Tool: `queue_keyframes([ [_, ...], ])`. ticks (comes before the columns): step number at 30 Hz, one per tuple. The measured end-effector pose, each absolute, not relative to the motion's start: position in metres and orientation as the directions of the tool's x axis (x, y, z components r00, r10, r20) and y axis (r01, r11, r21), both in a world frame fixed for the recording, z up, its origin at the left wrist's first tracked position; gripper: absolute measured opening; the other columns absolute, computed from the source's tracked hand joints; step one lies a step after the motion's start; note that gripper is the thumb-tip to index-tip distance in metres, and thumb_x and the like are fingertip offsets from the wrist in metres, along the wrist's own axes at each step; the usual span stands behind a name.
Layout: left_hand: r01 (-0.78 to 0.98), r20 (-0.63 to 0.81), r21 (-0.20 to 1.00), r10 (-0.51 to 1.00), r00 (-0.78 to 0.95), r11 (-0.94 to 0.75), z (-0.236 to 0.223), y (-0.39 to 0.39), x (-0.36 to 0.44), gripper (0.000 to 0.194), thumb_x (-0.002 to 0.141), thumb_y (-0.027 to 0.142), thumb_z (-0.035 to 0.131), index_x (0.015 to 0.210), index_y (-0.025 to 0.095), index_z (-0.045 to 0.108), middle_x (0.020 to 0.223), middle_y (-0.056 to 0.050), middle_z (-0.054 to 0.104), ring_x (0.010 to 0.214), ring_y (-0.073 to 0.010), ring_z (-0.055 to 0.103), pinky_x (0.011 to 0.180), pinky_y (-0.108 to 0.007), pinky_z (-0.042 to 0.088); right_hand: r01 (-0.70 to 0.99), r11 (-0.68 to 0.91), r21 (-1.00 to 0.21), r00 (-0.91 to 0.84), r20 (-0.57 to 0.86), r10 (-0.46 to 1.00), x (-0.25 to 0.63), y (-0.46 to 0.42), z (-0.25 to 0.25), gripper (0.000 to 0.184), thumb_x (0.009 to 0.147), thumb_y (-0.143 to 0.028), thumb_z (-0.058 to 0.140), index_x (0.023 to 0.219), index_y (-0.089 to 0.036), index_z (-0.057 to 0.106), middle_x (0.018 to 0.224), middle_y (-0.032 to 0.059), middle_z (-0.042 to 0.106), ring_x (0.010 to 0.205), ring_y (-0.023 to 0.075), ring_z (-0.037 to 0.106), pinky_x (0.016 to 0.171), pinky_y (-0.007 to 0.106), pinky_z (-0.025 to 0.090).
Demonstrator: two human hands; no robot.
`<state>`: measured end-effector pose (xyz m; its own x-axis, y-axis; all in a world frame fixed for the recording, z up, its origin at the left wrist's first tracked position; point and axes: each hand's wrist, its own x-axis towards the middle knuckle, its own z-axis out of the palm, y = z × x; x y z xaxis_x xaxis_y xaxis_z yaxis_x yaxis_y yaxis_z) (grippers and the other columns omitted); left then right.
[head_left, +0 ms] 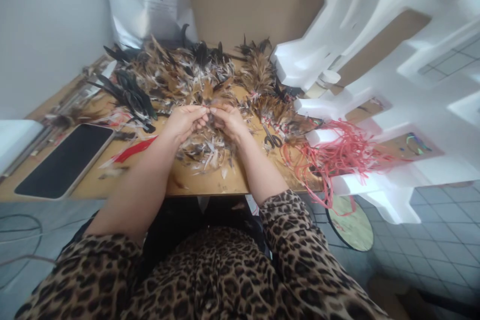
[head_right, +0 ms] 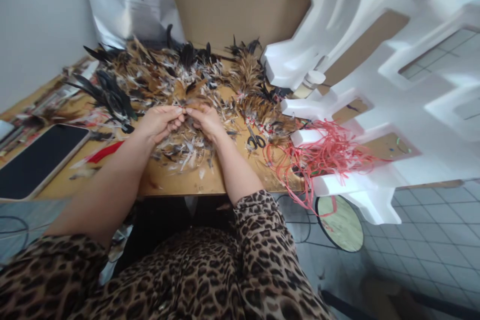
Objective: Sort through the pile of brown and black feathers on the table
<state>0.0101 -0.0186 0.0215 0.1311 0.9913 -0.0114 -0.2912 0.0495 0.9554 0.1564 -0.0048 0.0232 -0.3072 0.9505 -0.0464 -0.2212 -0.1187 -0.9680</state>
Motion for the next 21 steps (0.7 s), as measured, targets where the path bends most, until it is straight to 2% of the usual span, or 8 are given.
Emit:
queue_keyframes([
  [3, -0.313, -0.049, 0.948, 0.998, 0.050, 0.062, 0.015, -0.014, 0.011, 0.011, 0.066, 0.020, 0.068, 0.067, 0.009, 0.065, 0.056, -0.002, 0.060, 0.043, -0.0036, 0.051, 0.042, -0.013, 0.038, -0.294, -0.104, -0.950, -0.260, -0.025, 0.965, 0.142, -0.005, 0.016, 0.026, 0.066, -0.033, 0.069, 0.072, -0.017, 0.050, 0.043, -0.0114, 0.029, 0.039, 0.0024, 0.018, 0.039, 0.017, 0.013],
  [6, -0.275, -0.072, 0.959, 0.997, -0.015, 0.066, 0.012, -0.012, 0.013, 0.012, 0.067, 0.020, 0.068, 0.068, 0.009, 0.065, 0.056, -0.002, 0.061, 0.043, -0.0040, 0.052, 0.042, -0.014, 0.039, -0.239, -0.064, -0.969, -0.223, -0.009, 0.975, 0.138, -0.003, 0.010, 0.027, 0.068, -0.036, 0.067, 0.070, -0.017, 0.048, 0.043, -0.0109, 0.032, 0.038, 0.0028, 0.020, 0.039, 0.018, 0.015],
  [8, -0.241, -0.067, 0.969, 0.997, -0.045, 0.055, 0.011, -0.012, 0.014, 0.013, 0.067, 0.021, 0.067, 0.069, 0.009, 0.065, 0.056, -0.002, 0.061, 0.043, -0.0044, 0.052, 0.043, -0.014, 0.040, -0.129, 0.003, -0.992, -0.197, 0.029, 0.980, 0.139, 0.000, 0.007, 0.028, 0.070, -0.038, 0.065, 0.068, -0.016, 0.048, 0.045, -0.0095, 0.036, 0.040, 0.0033, 0.024, 0.040, 0.019, 0.019],
  [11, -0.165, -0.033, 0.986, 0.997, -0.076, 0.020, 0.010, -0.011, 0.015, 0.013, 0.068, 0.021, 0.066, 0.068, 0.009, 0.065, 0.054, -0.002, 0.060, 0.041, -0.0057, 0.052, 0.042, -0.016, 0.041, 0.136, 0.170, -0.976, -0.156, 0.149, 0.976, 0.142, 0.000, 0.005, 0.024, 0.074, -0.036, 0.059, 0.066, -0.015, 0.049, 0.051, -0.0064, 0.044, 0.046, 0.0048, 0.032, 0.047, 0.019, 0.025],
  [13, -0.100, -0.011, 0.995, 0.996, -0.087, 0.003, 0.010, -0.011, 0.015, 0.012, 0.068, 0.021, 0.064, 0.067, 0.009, 0.065, 0.052, -0.002, 0.060, 0.041, -0.0069, 0.052, 0.043, -0.017, 0.042, 0.353, 0.319, -0.880, -0.156, 0.281, 0.947, 0.143, -0.005, 0.009, 0.020, 0.077, -0.033, 0.054, 0.067, -0.015, 0.052, 0.056, -0.0042, 0.048, 0.052, 0.0064, 0.038, 0.053, 0.020, 0.030],
  [15, -0.022, 0.001, 1.000, 0.996, -0.089, -0.003, 0.010, -0.011, 0.015, 0.011, 0.068, 0.020, 0.063, 0.064, 0.010, 0.064, 0.049, -0.001, 0.059, 0.040, -0.0077, 0.053, 0.043, -0.018, 0.043, 0.546, 0.435, -0.716, -0.198, 0.394, 0.898, 0.144, -0.012, 0.015, 0.018, 0.080, -0.029, 0.049, 0.070, -0.015, 0.055, 0.062, -0.0019, 0.053, 0.058, 0.0085, 0.043, 0.061, 0.022, 0.033],
  [19, 0.174, 0.003, 0.985, 1.000, -0.015, -0.001, 0.011, -0.013, 0.013, 0.012, 0.066, 0.014, 0.061, 0.055, 0.012, 0.062, 0.045, -0.002, 0.058, 0.038, -0.0085, 0.052, 0.042, -0.019, 0.042, 0.741, 0.527, -0.417, -0.373, 0.398, 0.838, 0.149, -0.023, 0.027, 0.020, 0.082, -0.023, 0.043, 0.075, -0.015, 0.059, 0.074, 0.0050, 0.060, 0.071, 0.0146, 0.051, 0.070, 0.027, 0.035],
  [21, 0.259, 0.000, 0.966, 0.997, 0.072, -0.019, 0.013, -0.015, 0.010, 0.013, 0.063, 0.011, 0.062, 0.051, 0.013, 0.062, 0.044, -0.002, 0.058, 0.037, -0.0091, 0.051, 0.041, -0.018, 0.040, 0.746, 0.569, -0.345, -0.445, 0.376, 0.813, 0.154, -0.024, 0.032, 0.020, 0.082, -0.022, 0.043, 0.075, -0.015, 0.061, 0.079, 0.0076, 0.062, 0.077, 0.0166, 0.052, 0.072, 0.028, 0.035],
])
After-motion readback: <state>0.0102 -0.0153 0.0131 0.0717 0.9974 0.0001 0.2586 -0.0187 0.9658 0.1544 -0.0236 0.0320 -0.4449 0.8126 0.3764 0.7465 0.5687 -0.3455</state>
